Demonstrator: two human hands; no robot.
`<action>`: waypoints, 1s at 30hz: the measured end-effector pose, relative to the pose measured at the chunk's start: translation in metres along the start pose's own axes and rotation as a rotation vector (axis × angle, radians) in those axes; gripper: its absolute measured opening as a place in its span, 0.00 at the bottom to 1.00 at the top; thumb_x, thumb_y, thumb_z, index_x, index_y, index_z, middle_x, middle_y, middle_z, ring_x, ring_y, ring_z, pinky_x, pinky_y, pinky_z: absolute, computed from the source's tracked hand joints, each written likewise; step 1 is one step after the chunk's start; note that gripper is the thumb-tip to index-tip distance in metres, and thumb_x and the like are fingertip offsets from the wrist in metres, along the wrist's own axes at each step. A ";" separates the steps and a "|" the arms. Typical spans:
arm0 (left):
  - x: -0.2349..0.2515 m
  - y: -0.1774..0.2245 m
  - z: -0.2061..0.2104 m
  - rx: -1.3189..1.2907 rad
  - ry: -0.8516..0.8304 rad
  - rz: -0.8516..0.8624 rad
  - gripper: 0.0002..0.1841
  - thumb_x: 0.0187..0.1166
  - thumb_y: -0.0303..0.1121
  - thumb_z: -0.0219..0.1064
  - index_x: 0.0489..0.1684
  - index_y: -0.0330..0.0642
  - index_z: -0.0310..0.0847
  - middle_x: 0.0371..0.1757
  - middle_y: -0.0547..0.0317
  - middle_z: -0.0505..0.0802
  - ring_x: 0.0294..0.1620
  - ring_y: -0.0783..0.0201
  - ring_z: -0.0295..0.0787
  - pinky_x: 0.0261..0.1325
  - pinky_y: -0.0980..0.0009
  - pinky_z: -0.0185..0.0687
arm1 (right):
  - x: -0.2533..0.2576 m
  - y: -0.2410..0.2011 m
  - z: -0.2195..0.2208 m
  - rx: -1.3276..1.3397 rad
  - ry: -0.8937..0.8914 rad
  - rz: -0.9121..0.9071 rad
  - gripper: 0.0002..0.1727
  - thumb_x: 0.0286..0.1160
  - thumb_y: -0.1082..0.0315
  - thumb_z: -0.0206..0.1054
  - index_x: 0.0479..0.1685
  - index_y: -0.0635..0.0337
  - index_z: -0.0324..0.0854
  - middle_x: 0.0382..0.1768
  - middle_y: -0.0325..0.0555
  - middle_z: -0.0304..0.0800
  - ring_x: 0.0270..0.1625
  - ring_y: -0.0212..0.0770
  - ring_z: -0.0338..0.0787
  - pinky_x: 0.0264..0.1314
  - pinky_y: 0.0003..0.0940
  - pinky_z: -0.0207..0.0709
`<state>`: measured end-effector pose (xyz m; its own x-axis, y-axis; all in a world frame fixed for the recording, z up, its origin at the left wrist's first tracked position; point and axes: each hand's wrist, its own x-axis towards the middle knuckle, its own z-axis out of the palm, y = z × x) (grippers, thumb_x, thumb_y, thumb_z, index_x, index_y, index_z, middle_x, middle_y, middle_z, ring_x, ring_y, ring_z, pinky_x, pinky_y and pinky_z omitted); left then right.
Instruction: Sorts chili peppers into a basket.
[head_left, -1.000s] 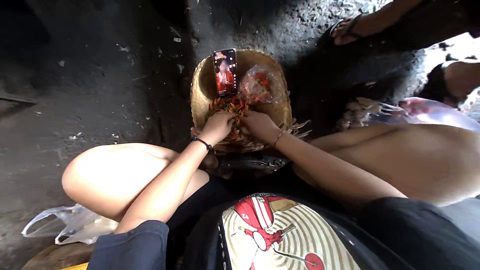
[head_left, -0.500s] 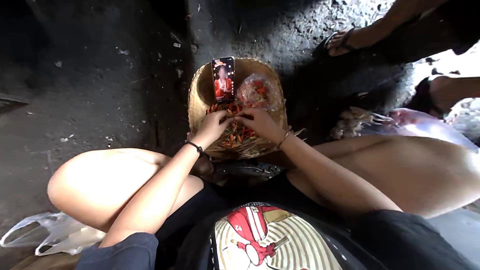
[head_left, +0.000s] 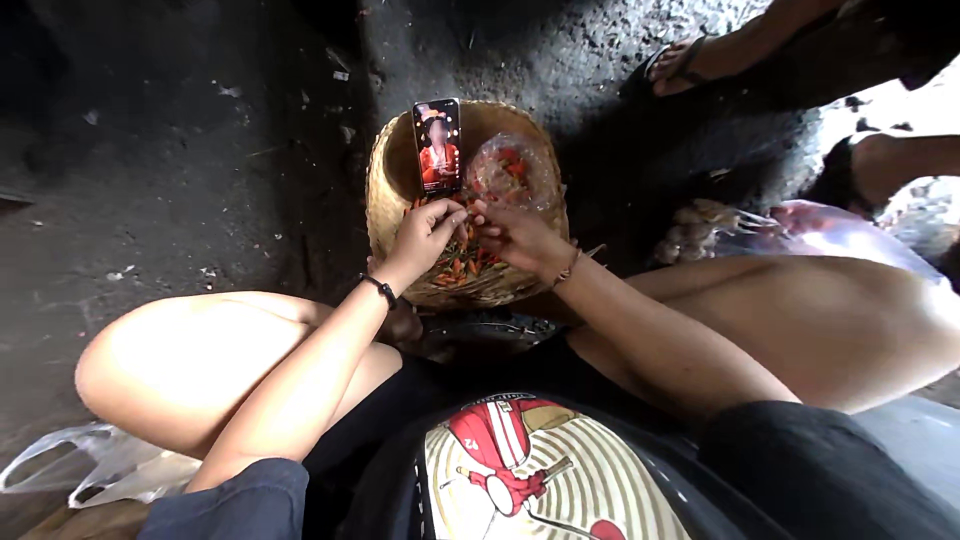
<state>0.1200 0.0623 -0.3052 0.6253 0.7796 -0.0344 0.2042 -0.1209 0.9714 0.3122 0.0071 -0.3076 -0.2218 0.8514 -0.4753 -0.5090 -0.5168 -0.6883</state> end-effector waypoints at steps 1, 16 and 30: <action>0.000 0.000 0.001 -0.032 0.002 -0.008 0.11 0.91 0.30 0.59 0.49 0.34 0.87 0.33 0.64 0.92 0.36 0.77 0.87 0.47 0.77 0.84 | 0.000 0.001 0.001 0.014 -0.002 -0.008 0.15 0.94 0.62 0.49 0.40 0.50 0.79 0.27 0.27 0.77 0.22 0.19 0.68 0.23 0.12 0.63; 0.000 0.010 -0.011 0.469 -0.337 -0.413 0.13 0.83 0.37 0.69 0.51 0.38 0.93 0.55 0.43 0.95 0.60 0.47 0.91 0.69 0.42 0.80 | 0.008 0.009 -0.019 -0.285 0.298 0.080 0.16 0.89 0.69 0.44 0.45 0.57 0.81 0.34 0.35 0.86 0.33 0.28 0.83 0.36 0.23 0.77; -0.003 0.000 0.001 0.494 -0.296 -0.382 0.14 0.87 0.41 0.66 0.58 0.45 0.93 0.66 0.47 0.91 0.73 0.50 0.85 0.78 0.47 0.75 | 0.021 0.029 -0.034 -1.376 0.271 0.222 0.19 0.89 0.58 0.62 0.59 0.66 0.85 0.53 0.64 0.90 0.59 0.62 0.90 0.65 0.64 0.79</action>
<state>0.1187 0.0600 -0.3053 0.6064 0.6310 -0.4839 0.7263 -0.1919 0.6601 0.3213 0.0076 -0.3563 0.0546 0.7805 -0.6228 0.7529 -0.4419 -0.4878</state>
